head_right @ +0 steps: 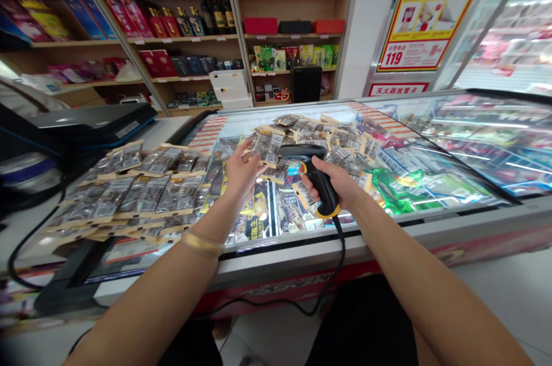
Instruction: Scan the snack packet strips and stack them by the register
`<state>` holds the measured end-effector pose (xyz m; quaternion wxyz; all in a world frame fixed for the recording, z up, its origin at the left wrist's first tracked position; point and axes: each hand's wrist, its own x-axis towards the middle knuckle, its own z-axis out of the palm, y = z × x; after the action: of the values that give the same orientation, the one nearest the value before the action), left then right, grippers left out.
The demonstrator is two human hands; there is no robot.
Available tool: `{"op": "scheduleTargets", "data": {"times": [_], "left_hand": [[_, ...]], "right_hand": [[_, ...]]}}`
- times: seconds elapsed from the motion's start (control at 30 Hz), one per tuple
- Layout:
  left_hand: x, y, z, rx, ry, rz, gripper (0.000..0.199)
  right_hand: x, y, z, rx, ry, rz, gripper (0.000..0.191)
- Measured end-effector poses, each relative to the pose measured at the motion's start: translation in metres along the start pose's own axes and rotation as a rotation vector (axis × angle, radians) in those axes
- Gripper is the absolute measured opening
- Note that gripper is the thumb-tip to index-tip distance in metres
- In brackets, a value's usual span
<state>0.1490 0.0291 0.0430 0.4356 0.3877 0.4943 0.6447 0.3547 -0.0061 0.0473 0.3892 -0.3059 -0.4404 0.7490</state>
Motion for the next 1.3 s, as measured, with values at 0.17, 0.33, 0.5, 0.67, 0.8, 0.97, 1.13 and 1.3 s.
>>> {"op": "scheduleTargets", "data": {"times": [0.17, 0.33, 0.5, 0.67, 0.8, 0.97, 1.13, 1.3], "left_hand": [[0.007, 0.034, -0.026, 0.149, 0.023, 0.122, 0.061], [0.034, 0.076, -0.091, 0.497, 0.104, 0.283, 0.048], [0.052, 0.091, -0.138, 1.01, 0.113, 0.338, 0.039], [0.046, 0.085, -0.141, 1.579, -0.076, 0.347, 0.035], [0.034, 0.08, -0.138, 1.776, -0.062, 0.393, 0.04], [0.03, 0.078, -0.141, 1.819, -0.116, 0.359, 0.043], [0.031, 0.078, -0.143, 1.838, -0.135, 0.325, 0.046], [0.029, 0.078, -0.14, 1.812, -0.132, 0.36, 0.047]], "right_hand": [[0.018, -0.003, 0.034, 0.044, -0.039, -0.024, 0.032], [0.056, -0.004, 0.083, 0.067, -0.074, 0.003, 0.032], [0.089, 0.006, 0.112, 0.141, -0.096, 0.039, 0.034], [0.099, 0.026, 0.114, 0.198, -0.074, 0.105, 0.035], [0.098, 0.037, 0.107, 0.169, -0.077, 0.136, 0.035], [0.097, 0.04, 0.104, 0.168, -0.101, 0.136, 0.034], [0.096, 0.04, 0.105, 0.191, -0.08, 0.163, 0.033], [0.097, 0.041, 0.103, 0.193, -0.086, 0.156, 0.033]]}}
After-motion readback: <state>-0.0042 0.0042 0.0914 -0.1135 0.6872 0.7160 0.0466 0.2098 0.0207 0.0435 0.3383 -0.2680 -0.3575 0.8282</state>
